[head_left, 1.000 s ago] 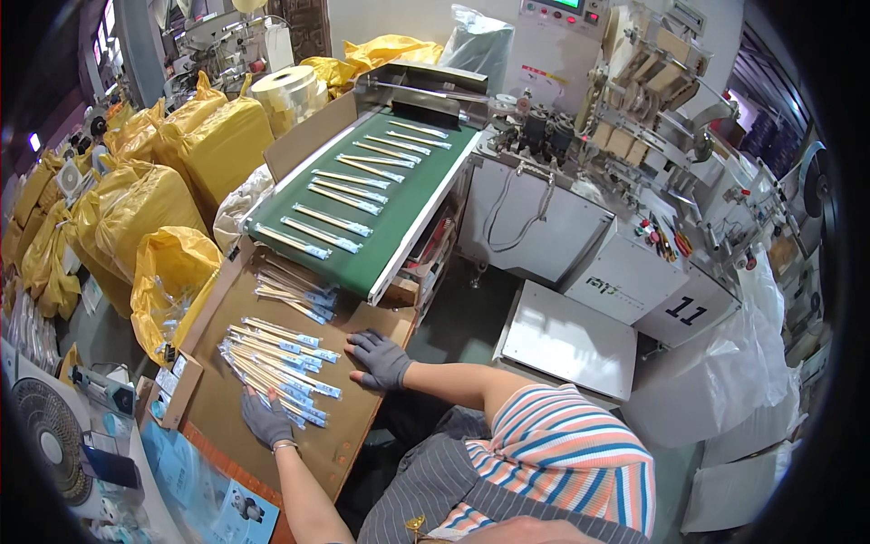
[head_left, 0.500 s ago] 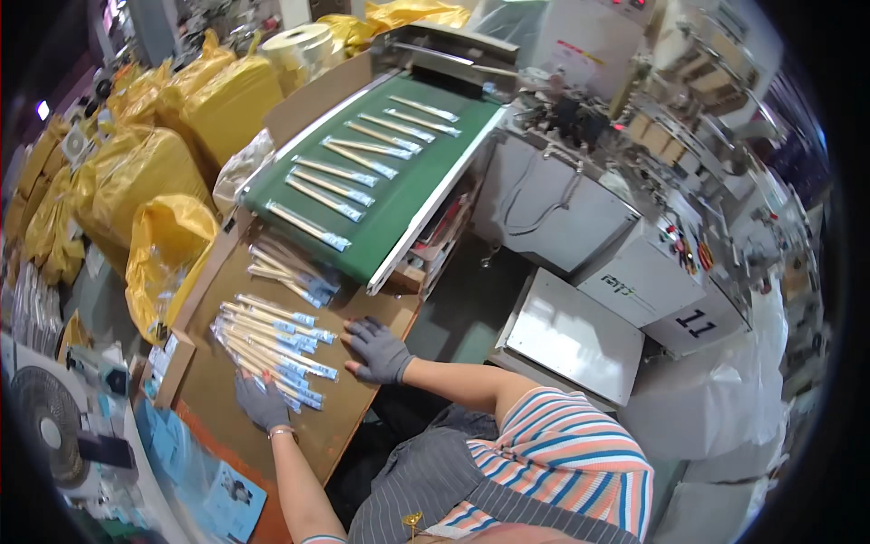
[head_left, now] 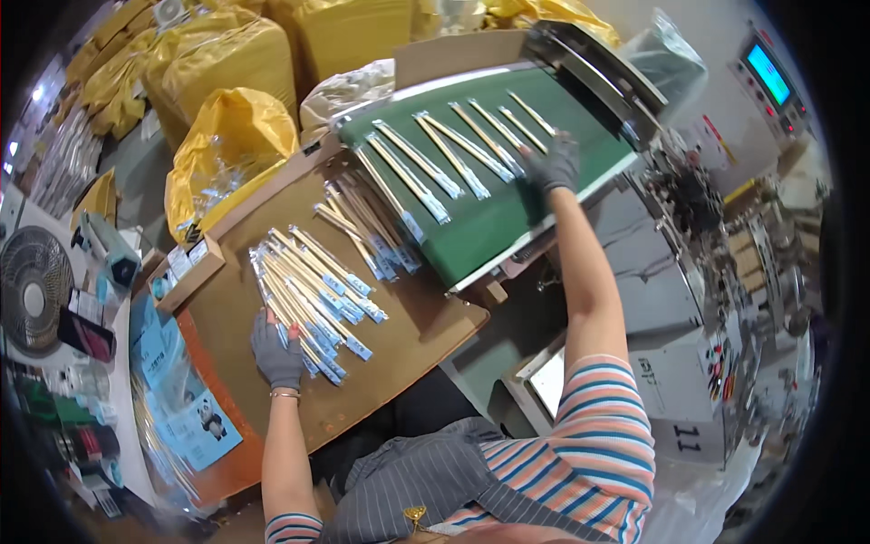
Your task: Packaging disposable chopsticks into plastic bags at a factory station.
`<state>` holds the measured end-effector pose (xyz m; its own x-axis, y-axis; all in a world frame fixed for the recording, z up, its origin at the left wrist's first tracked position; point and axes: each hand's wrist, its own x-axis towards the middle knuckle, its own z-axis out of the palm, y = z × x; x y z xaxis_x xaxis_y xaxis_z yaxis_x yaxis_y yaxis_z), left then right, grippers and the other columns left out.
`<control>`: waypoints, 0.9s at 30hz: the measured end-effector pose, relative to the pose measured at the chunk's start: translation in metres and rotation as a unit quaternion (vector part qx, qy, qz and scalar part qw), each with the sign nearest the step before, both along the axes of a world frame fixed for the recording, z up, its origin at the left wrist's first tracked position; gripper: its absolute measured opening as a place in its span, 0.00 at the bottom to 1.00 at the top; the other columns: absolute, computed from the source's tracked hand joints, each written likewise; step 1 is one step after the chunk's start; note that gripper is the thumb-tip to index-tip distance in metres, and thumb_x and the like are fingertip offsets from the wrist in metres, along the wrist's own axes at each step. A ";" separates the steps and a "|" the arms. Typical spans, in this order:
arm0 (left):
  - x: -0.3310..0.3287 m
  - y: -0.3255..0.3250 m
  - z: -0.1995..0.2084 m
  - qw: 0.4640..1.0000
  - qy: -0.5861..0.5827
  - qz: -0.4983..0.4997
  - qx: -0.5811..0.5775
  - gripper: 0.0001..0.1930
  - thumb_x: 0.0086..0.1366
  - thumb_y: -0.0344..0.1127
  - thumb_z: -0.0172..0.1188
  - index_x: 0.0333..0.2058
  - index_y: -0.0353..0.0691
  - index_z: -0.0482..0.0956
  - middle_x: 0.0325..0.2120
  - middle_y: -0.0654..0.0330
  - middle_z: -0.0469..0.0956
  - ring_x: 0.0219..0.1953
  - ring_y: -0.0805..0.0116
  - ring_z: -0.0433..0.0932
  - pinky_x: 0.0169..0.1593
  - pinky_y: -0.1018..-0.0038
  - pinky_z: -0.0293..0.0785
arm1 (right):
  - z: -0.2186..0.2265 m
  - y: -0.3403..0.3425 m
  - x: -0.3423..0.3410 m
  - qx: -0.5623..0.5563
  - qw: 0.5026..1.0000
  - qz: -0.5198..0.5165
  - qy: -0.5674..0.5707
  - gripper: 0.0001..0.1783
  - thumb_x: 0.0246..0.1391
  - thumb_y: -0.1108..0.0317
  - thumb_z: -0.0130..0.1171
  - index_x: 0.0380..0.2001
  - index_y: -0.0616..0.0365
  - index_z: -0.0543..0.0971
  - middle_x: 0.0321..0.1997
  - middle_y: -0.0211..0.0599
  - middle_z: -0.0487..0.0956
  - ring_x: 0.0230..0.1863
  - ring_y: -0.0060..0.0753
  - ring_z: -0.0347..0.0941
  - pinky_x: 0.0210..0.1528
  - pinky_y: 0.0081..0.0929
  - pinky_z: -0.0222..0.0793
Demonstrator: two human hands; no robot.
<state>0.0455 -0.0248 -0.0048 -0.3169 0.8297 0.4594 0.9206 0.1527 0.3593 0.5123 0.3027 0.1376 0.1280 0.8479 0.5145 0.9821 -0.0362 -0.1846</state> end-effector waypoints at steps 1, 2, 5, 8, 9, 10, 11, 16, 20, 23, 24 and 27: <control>0.000 -0.001 -0.001 1.000 -0.003 0.015 -0.002 0.30 0.62 0.49 0.54 0.56 0.32 0.67 0.54 0.42 0.68 0.58 0.47 0.66 0.61 0.59 0.58 | 0.008 0.010 0.012 -0.073 0.992 -0.069 -0.073 0.45 0.41 0.37 0.60 0.58 0.54 0.67 0.56 0.48 0.70 0.59 0.50 0.63 0.59 0.42 0.59; -0.001 -0.001 0.001 1.000 -0.008 -0.004 0.004 0.30 0.62 0.48 0.54 0.56 0.32 0.67 0.54 0.42 0.68 0.58 0.46 0.66 0.61 0.58 0.58 | 0.000 0.016 0.020 -0.086 0.986 -0.119 -0.073 0.48 0.40 0.34 0.60 0.60 0.52 0.65 0.59 0.46 0.68 0.61 0.48 0.61 0.60 0.42 0.58; 0.004 0.002 0.005 1.000 -0.005 0.002 0.009 0.30 0.61 0.47 0.56 0.56 0.32 0.67 0.54 0.42 0.69 0.57 0.46 0.66 0.60 0.58 0.58 | -0.013 0.036 0.030 -0.208 0.976 -0.049 0.052 0.45 0.43 0.38 0.59 0.62 0.49 0.65 0.62 0.46 0.67 0.63 0.45 0.62 0.60 0.37 0.59; -0.001 -0.001 0.002 1.000 -0.006 -0.007 0.010 0.29 0.61 0.46 0.55 0.57 0.35 0.66 0.54 0.43 0.69 0.56 0.45 0.66 0.60 0.58 0.59 | -0.039 0.028 -0.009 -0.116 0.963 0.202 0.136 0.25 0.54 0.57 0.55 0.55 0.50 0.72 0.55 0.47 0.74 0.55 0.43 0.70 0.56 0.31 0.64; 0.000 0.002 0.002 1.000 -0.009 0.002 -0.003 0.30 0.61 0.48 0.55 0.57 0.35 0.66 0.54 0.43 0.68 0.57 0.46 0.66 0.61 0.58 0.58 | -0.044 0.015 -0.032 -0.059 0.943 0.294 0.146 0.20 0.56 0.63 0.52 0.53 0.50 0.74 0.51 0.46 0.76 0.52 0.44 0.73 0.54 0.30 0.66; 0.002 0.002 0.004 1.000 -0.006 0.006 -0.006 0.30 0.61 0.48 0.55 0.57 0.34 0.66 0.54 0.44 0.68 0.57 0.47 0.66 0.61 0.58 0.58 | -0.035 -0.007 -0.064 -0.083 0.938 0.306 0.137 0.19 0.57 0.68 0.50 0.52 0.49 0.74 0.51 0.45 0.76 0.54 0.45 0.72 0.56 0.31 0.65; 0.005 0.005 0.008 1.000 -0.005 0.001 -0.007 0.30 0.61 0.48 0.55 0.57 0.34 0.66 0.55 0.44 0.68 0.57 0.47 0.65 0.61 0.58 0.57 | -0.039 -0.022 -0.079 -0.025 0.930 0.359 0.076 0.18 0.57 0.67 0.49 0.51 0.51 0.74 0.51 0.47 0.76 0.55 0.47 0.70 0.57 0.33 0.66; -0.004 -0.001 0.007 1.000 -0.007 0.017 -0.003 0.31 0.61 0.49 0.55 0.57 0.33 0.66 0.55 0.45 0.68 0.57 0.47 0.65 0.62 0.59 0.57 | -0.014 -0.133 -0.205 -0.121 0.876 0.467 0.027 0.26 0.55 0.63 0.52 0.54 0.66 0.66 0.53 0.56 0.71 0.58 0.56 0.65 0.62 0.41 0.58; 0.000 0.004 -0.002 0.999 -0.028 0.021 0.020 0.32 0.62 0.52 0.54 0.56 0.32 0.67 0.53 0.43 0.70 0.56 0.48 0.67 0.61 0.58 0.58 | -0.054 -0.133 -0.268 -0.131 0.902 0.395 0.113 0.42 0.54 0.40 0.49 0.60 0.66 0.62 0.58 0.65 0.66 0.61 0.56 0.62 0.61 0.41 0.59; 0.008 0.010 0.012 0.978 -0.204 0.035 -0.015 0.35 0.63 0.58 0.51 0.55 0.30 0.67 0.52 0.42 0.70 0.56 0.46 0.67 0.61 0.60 0.58 | -0.084 -0.075 -0.277 -0.286 0.917 0.201 0.194 0.47 0.51 0.32 0.47 0.54 0.71 0.66 0.49 0.71 0.71 0.53 0.63 0.69 0.56 0.44 0.65; 0.009 0.015 0.018 0.934 -0.348 0.077 -0.003 0.36 0.62 0.59 0.51 0.55 0.29 0.66 0.51 0.41 0.71 0.55 0.45 0.68 0.60 0.62 0.60 | -0.089 -0.074 -0.279 -0.286 0.917 0.200 0.192 0.47 0.51 0.32 0.47 0.54 0.71 0.66 0.49 0.71 0.71 0.53 0.63 0.69 0.56 0.44 0.65; 0.005 0.034 0.045 0.826 -0.549 0.127 -0.010 0.39 0.60 0.63 0.52 0.53 0.28 0.67 0.44 0.39 0.74 0.49 0.43 0.71 0.53 0.64 0.65 | -0.090 -0.095 -0.298 -0.243 0.945 0.151 0.161 0.48 0.45 0.28 0.50 0.39 0.73 0.74 0.42 0.68 0.75 0.48 0.62 0.73 0.51 0.45 0.68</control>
